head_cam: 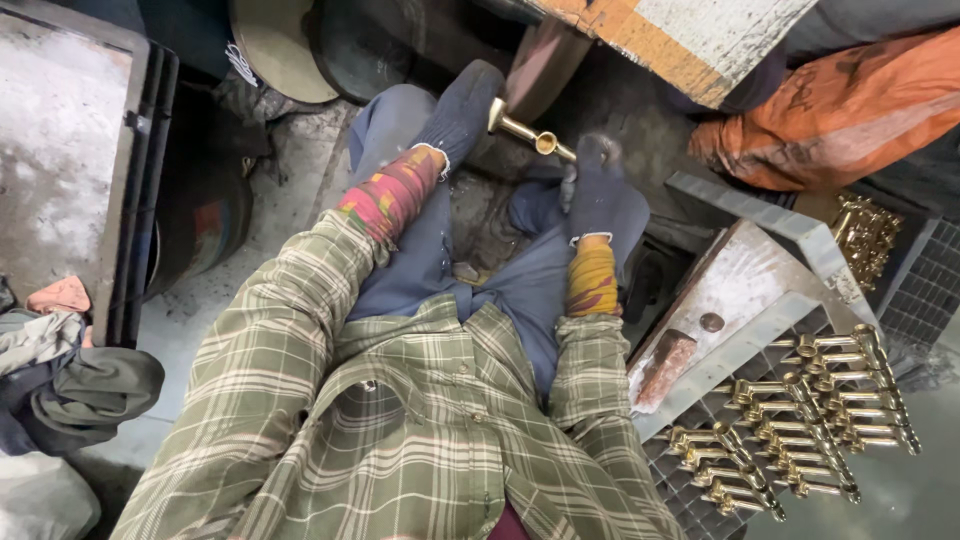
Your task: The person sits on the floor and uses a grinding machine to polish brass-colored metal parts. They hold each part with gloved hands against the rotating wheel, rotating it to smooth the surface, and then place the finished items into a metal grid tray.
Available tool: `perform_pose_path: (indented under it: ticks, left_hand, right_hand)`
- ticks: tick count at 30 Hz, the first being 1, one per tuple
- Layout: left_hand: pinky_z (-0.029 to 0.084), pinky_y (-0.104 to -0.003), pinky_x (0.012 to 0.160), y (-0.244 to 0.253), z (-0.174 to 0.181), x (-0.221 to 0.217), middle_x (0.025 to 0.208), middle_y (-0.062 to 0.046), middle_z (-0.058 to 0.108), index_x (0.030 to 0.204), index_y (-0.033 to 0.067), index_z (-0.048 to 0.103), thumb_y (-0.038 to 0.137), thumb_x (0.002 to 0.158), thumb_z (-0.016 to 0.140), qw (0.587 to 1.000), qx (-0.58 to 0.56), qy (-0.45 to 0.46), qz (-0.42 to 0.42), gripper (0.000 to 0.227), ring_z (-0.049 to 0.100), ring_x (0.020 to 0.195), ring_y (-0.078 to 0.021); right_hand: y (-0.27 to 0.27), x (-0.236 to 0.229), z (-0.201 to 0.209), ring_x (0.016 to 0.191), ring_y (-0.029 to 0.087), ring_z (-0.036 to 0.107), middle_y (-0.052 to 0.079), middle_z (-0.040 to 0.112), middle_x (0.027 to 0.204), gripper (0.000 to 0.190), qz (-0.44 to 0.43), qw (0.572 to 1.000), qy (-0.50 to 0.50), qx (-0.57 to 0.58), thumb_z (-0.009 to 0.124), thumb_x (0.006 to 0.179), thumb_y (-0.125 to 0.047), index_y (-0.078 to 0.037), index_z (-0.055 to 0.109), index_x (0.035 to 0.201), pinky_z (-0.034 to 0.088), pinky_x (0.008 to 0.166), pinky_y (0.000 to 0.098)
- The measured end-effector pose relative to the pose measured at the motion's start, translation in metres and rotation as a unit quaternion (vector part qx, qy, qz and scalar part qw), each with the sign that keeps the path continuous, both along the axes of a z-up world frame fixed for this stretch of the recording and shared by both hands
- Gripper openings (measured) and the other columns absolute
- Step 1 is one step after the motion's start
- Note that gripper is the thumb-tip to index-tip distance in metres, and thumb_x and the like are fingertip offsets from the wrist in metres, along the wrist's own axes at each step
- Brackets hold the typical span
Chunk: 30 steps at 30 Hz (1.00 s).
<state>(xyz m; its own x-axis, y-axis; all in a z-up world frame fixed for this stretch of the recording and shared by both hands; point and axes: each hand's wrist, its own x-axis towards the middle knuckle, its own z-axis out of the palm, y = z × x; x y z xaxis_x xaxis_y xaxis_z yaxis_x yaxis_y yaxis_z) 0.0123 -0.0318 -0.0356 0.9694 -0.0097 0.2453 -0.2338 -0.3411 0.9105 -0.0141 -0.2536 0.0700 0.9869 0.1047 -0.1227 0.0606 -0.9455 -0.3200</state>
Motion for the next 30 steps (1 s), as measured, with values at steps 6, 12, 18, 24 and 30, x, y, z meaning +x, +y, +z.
perform_pose_path:
  ticks: [6,12,18,24,30]
  left_hand:
    - [0.042,-0.044,0.099,-0.015,-0.026,0.021,0.113,-0.022,0.061,0.114,-0.0031,0.056,0.042,0.105,0.035,0.956,-0.095,0.273,0.039,0.051,0.057,0.108,-0.0397]
    - [0.034,-0.040,0.113,-0.027,-0.061,0.031,0.142,-0.025,0.060,0.138,-0.0042,0.055,0.066,0.099,0.031,0.858,-0.210,0.460,0.091,0.084,0.054,0.135,-0.0338]
    - [0.032,-0.042,0.112,-0.025,-0.069,0.036,0.140,-0.028,0.058,0.140,0.0011,0.055,0.069,0.098,0.022,0.899,-0.103,0.422,0.051,0.086,0.048,0.135,-0.0412]
    - [0.041,-0.037,0.102,0.015,-0.030,0.006,0.119,-0.018,0.067,0.122,0.0000,0.064,0.056,0.100,0.042,0.916,-0.151,0.370,-0.024,0.064,0.061,0.114,-0.0271]
    - [0.046,-0.032,0.059,0.060,0.005,-0.009,0.085,-0.004,0.061,0.105,0.0087,0.066,0.025,0.095,0.071,0.845,-0.426,0.319,-0.058,0.020,0.057,0.069,-0.0152]
  right_hand:
    - [-0.011,0.035,-0.058,0.039,0.012,0.043,0.001,0.051,0.057,0.017,-0.341,0.728,0.218,0.553,0.054,0.102,-0.027,-0.014,0.061,0.109,0.030,0.035,0.0286]
    - [-0.017,0.047,-0.083,0.040,0.012,0.045,0.001,0.051,0.057,0.018,-0.335,0.715,0.210,0.577,0.057,0.104,-0.028,-0.010,0.061,0.104,0.032,0.037,0.0291]
    - [0.002,0.031,-0.039,0.044,0.011,0.053,0.002,0.058,0.060,0.021,-0.286,0.801,0.175,0.496,0.053,0.104,-0.029,-0.011,0.064,0.108,0.039,0.041,0.0273]
    - [0.005,-0.027,0.019,0.055,0.009,0.062,0.001,0.070,0.081,0.019,-0.002,0.996,0.000,0.085,0.057,0.099,-0.023,-0.015,0.067,0.112,0.047,0.050,0.0265]
    - [0.029,-0.025,-0.006,0.086,0.020,0.067,0.011,0.068,0.102,0.051,0.015,0.816,0.108,0.567,0.074,0.099,-0.016,-0.017,0.052,0.146,0.056,0.082,0.0326]
